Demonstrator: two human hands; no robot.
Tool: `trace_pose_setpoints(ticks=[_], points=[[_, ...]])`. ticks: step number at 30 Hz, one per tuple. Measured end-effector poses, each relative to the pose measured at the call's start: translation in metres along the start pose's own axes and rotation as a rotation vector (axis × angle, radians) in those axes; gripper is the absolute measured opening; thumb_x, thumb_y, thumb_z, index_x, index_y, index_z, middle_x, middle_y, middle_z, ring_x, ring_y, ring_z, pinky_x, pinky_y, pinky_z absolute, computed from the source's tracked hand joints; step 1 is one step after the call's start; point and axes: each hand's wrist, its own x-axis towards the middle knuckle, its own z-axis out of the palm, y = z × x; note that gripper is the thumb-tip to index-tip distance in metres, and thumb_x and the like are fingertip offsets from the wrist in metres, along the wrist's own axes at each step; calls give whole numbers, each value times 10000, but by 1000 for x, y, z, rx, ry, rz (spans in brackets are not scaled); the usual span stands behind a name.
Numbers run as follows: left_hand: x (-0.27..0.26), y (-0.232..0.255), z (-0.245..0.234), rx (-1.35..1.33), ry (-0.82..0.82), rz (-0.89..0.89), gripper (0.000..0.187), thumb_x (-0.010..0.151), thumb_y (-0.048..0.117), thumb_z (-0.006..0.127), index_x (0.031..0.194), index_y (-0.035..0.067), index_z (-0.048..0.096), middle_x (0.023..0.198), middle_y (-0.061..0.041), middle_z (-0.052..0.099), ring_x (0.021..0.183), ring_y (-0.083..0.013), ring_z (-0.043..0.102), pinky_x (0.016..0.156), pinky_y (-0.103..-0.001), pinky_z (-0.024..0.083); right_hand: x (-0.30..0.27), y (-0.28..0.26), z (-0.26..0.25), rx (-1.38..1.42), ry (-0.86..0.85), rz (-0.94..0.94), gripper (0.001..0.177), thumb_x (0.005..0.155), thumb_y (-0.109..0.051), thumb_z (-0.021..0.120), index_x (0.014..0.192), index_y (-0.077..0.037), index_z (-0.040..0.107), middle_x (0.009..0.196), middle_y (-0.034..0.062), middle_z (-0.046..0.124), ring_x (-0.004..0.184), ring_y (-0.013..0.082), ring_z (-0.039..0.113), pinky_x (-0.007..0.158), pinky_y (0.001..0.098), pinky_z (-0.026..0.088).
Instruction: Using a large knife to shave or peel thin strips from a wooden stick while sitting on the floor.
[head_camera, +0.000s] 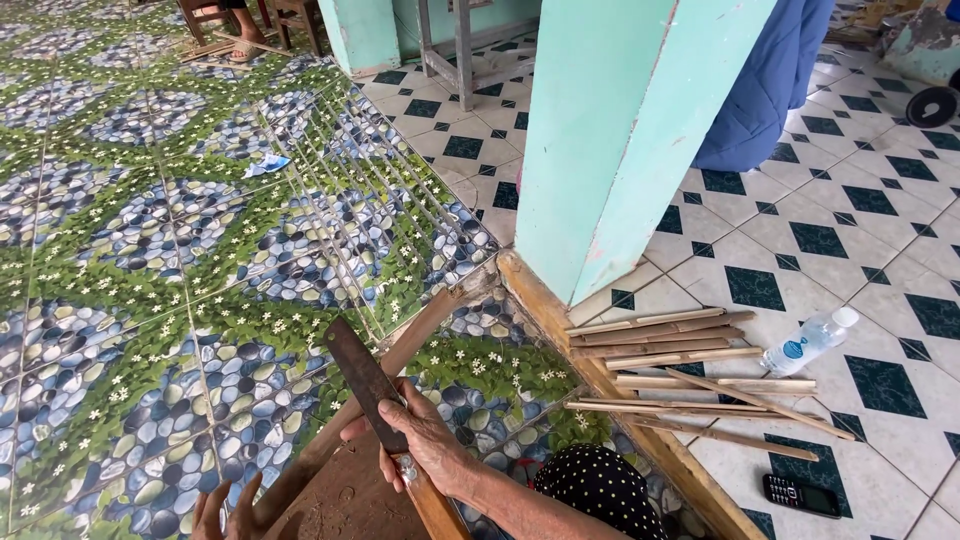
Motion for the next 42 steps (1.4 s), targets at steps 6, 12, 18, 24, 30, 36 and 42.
trace_pose_setpoints(ticks=[6,12,18,24,30,36,42], points=[[28,44,-30,-304,-95,-287,747,795,312,659,1514,187,499,1463,-143,517,1383,-377,484,1199,-554,393,2,-5,9,-30,62,-35,593,1130,-317,484,1642,-98,277,1255,188,686,553,198,628,448,319,560],[44,88,-44,-1591,-462,-1416,622,1014,34,290,1623,144,352,1424,-345,455,1270,-708,452,1082,-791,328,4,0,14,127,139,9,373,1147,-220,473,1458,-21,420,1161,253,713,475,208,597,394,306,507],[58,108,-62,-1324,-154,-1310,977,792,651,375,1553,43,451,1342,-310,547,1185,-546,570,987,-550,449,7,15,3,127,-30,181,589,1152,-459,455,1324,66,659,600,89,602,461,169,566,474,255,506],[66,96,-73,-1418,-122,-1300,663,1030,452,327,1558,53,374,1529,-233,458,1269,-573,496,1075,-523,439,2,-1,22,99,-45,165,509,1153,-397,496,1333,55,644,662,121,590,502,220,555,512,346,516],[67,86,-83,-1293,-123,-1338,581,1029,294,454,1507,-35,420,1389,-343,532,1199,-545,559,1051,-486,487,7,7,28,168,55,135,338,1164,-165,472,1414,61,451,1080,262,703,486,207,583,408,313,525],[70,86,-108,-1201,43,-1126,424,1036,233,526,1366,-31,490,1435,-213,521,1265,-464,585,1052,-492,539,9,36,9,103,104,199,296,1173,-185,479,1380,20,427,1003,260,703,522,239,604,410,362,493],[87,135,-155,-925,103,-880,303,1068,258,609,1233,4,606,1183,-201,632,959,-339,707,925,-327,620,9,47,23,-214,269,248,240,1148,-177,402,1349,-55,354,905,186,737,456,213,603,344,311,480]])
